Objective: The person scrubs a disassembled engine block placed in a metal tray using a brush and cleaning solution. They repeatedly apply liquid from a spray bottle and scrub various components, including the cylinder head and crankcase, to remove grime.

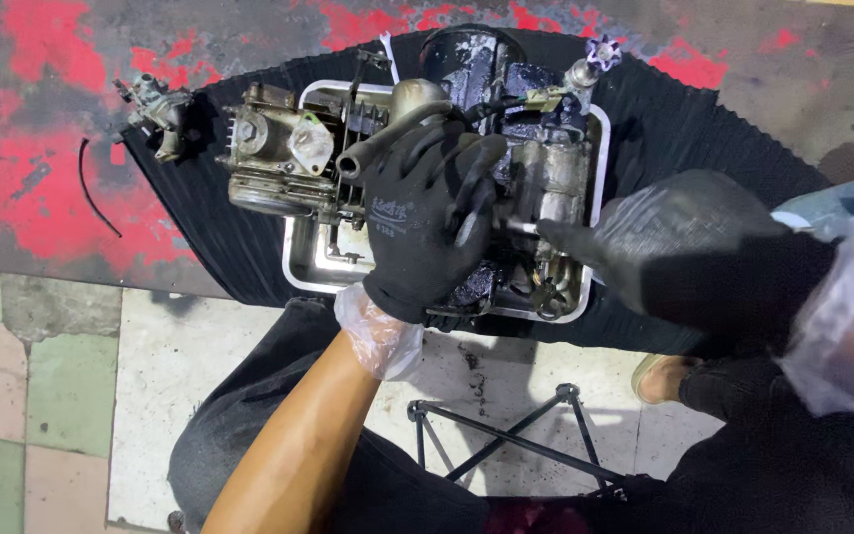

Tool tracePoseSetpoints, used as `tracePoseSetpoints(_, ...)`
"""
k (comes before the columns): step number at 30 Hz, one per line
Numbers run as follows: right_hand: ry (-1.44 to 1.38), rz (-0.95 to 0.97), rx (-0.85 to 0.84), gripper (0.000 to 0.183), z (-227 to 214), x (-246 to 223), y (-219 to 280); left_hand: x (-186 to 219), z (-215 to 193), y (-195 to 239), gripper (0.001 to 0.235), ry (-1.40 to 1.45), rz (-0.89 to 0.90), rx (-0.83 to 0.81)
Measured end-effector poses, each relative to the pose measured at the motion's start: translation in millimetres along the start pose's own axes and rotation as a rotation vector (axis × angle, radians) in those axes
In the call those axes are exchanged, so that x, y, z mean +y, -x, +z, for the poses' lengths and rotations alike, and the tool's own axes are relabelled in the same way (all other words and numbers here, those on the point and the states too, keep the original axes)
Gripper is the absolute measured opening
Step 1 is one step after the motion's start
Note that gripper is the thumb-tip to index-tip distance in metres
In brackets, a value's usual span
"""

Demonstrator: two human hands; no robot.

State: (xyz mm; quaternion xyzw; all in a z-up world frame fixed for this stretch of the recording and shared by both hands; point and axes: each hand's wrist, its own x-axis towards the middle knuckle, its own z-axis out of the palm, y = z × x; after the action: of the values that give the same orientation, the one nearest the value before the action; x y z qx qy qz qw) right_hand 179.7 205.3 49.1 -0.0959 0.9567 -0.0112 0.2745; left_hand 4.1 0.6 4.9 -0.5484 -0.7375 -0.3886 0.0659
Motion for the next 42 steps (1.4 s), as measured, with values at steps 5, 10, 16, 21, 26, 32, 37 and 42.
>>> tracePoseSetpoints(5,-0.021,0.124,-0.175,0.088,9,11,18,1,1,0,0.041,-0.060,0.011,0.016)
tracePoseSetpoints(10,0.082,0.017,0.281,0.073,54,5,28,-2,-1,5,0.044,0.039,-0.047,0.089)
tracePoseSetpoints(16,0.540,0.099,0.433,0.062,104,-12,27,-3,13,12,0.036,-0.008,-0.179,0.268)
tracePoseSetpoints(21,-0.386,-0.164,0.617,0.059,150,-4,-2,7,10,0,0.024,0.566,-0.411,0.384)
tracePoseSetpoints(26,-0.282,-0.004,0.517,0.061,142,-8,17,12,5,-4,0.022,0.438,-0.414,0.331)
tracePoseSetpoints(32,-0.305,0.106,0.599,0.042,163,6,20,11,2,-4,0.019,0.360,-0.343,0.302)
tracePoseSetpoints(37,-1.103,0.474,0.767,0.030,179,-9,-29,13,5,-1,0.023,0.454,-0.395,0.335)
tracePoseSetpoints(42,-0.801,0.439,1.164,0.034,122,-132,-28,11,6,-2,0.023,0.458,-0.412,0.315)
